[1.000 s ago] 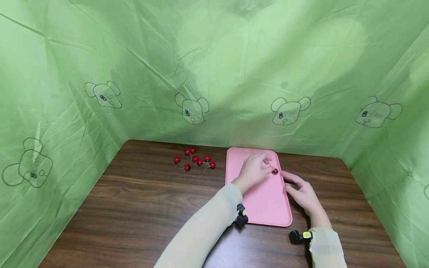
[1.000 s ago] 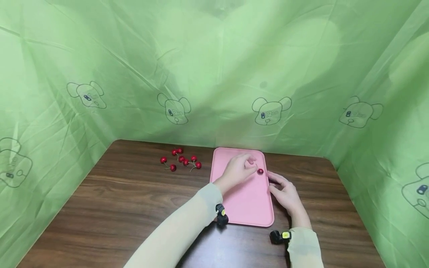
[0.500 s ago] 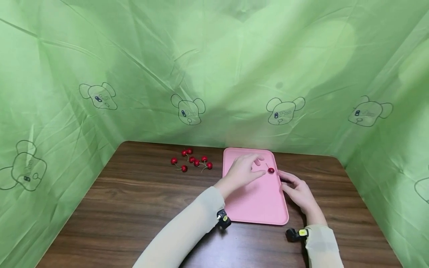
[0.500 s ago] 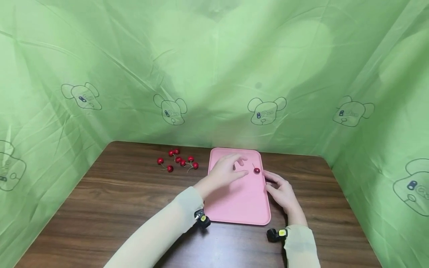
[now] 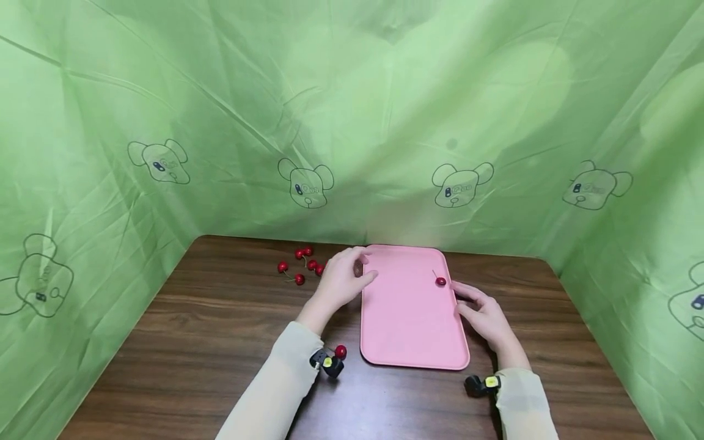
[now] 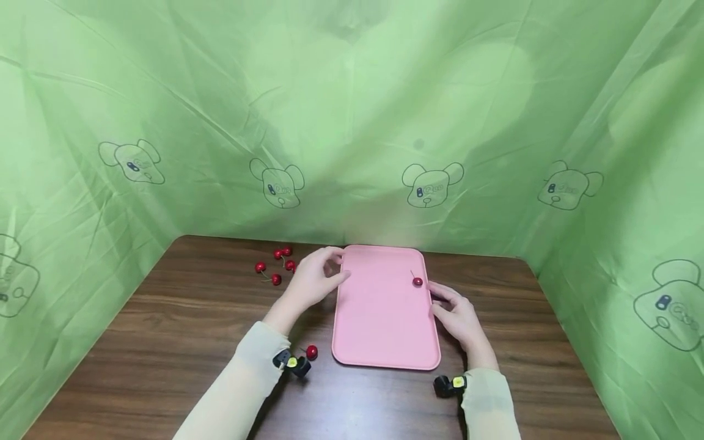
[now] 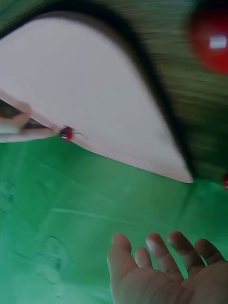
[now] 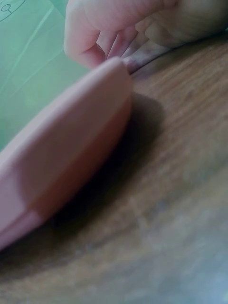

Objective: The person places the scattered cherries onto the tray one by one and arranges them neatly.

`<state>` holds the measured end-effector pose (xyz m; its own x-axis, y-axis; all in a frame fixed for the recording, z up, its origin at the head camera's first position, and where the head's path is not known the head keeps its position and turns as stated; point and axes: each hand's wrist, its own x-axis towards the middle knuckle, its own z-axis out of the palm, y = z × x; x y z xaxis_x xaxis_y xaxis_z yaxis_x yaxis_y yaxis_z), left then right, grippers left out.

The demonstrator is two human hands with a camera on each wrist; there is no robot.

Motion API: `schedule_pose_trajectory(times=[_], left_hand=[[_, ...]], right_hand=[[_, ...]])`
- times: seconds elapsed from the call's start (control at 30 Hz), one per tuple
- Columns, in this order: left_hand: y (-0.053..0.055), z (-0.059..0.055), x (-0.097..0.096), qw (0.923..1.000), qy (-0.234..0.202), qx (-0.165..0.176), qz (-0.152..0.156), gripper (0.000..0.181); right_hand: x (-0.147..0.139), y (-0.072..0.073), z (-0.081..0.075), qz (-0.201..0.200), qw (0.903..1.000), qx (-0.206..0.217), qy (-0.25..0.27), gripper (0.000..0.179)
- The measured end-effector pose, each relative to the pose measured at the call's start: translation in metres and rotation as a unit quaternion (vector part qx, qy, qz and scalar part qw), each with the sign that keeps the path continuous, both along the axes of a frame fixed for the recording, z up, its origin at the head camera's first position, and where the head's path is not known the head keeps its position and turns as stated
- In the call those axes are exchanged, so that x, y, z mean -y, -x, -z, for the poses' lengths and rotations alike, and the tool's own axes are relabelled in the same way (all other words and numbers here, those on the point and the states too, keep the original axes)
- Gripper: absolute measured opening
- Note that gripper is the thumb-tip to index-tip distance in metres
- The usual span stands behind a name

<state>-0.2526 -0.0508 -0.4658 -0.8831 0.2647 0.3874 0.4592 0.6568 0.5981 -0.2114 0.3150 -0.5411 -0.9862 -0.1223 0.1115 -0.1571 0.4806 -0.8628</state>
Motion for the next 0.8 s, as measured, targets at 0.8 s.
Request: schedule_pose_trajectory(times=[0.8], left_hand=[[0.009,0.047,0.151,0.9802,-0.070,-0.019,-0.184,0.040]], right_hand=[[0.004,-0.003,-0.001,-0.002,0.9998,-0.002,0.019,0.048]])
